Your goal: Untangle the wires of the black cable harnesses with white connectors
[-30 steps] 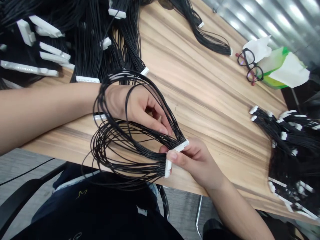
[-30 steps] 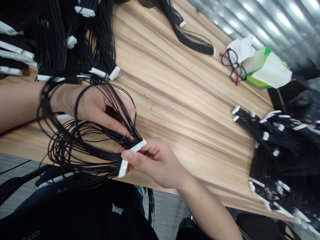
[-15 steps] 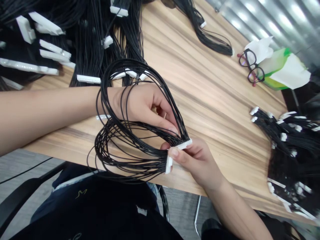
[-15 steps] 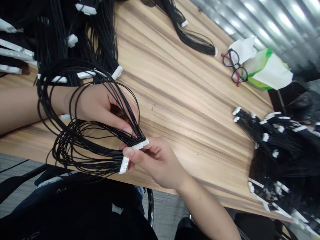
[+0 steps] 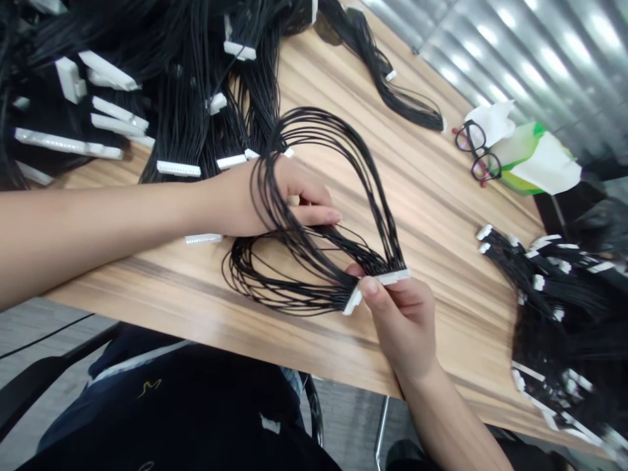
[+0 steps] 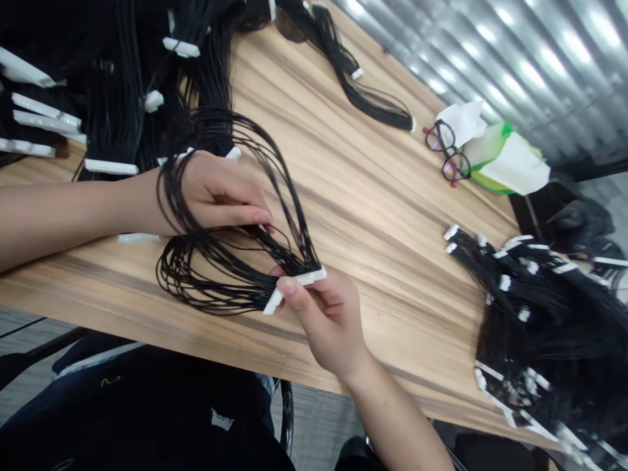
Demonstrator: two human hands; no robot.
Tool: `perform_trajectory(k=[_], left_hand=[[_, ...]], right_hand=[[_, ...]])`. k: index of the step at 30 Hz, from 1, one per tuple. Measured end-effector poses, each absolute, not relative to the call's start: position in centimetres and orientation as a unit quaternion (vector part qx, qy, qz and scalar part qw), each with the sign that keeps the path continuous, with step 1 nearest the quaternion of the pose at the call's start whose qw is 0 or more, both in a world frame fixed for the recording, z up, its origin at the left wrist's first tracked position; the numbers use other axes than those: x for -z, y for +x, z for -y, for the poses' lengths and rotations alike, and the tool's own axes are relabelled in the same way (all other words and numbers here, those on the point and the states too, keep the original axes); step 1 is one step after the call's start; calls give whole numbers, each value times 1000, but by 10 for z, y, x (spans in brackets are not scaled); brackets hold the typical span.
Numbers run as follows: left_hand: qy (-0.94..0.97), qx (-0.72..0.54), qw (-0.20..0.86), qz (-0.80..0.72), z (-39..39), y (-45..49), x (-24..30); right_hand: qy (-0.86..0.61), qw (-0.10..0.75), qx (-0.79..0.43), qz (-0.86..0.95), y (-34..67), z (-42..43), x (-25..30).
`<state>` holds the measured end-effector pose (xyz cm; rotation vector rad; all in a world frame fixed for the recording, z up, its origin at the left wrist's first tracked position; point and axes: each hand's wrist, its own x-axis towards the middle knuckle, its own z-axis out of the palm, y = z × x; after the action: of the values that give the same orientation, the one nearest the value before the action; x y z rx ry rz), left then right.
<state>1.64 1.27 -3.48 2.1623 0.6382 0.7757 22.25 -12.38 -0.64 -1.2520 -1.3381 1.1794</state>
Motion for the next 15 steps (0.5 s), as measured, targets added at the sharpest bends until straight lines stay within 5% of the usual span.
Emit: perform_trajectory(k=[11, 15], left_hand=[[787, -367, 394, -302, -8, 6, 21], [826, -457, 202, -260, -10, 5, 16]], right_hand=[[-555, 540, -356, 523, 220, 124, 15], [-557, 549, -362, 507, 221, 126, 19]])
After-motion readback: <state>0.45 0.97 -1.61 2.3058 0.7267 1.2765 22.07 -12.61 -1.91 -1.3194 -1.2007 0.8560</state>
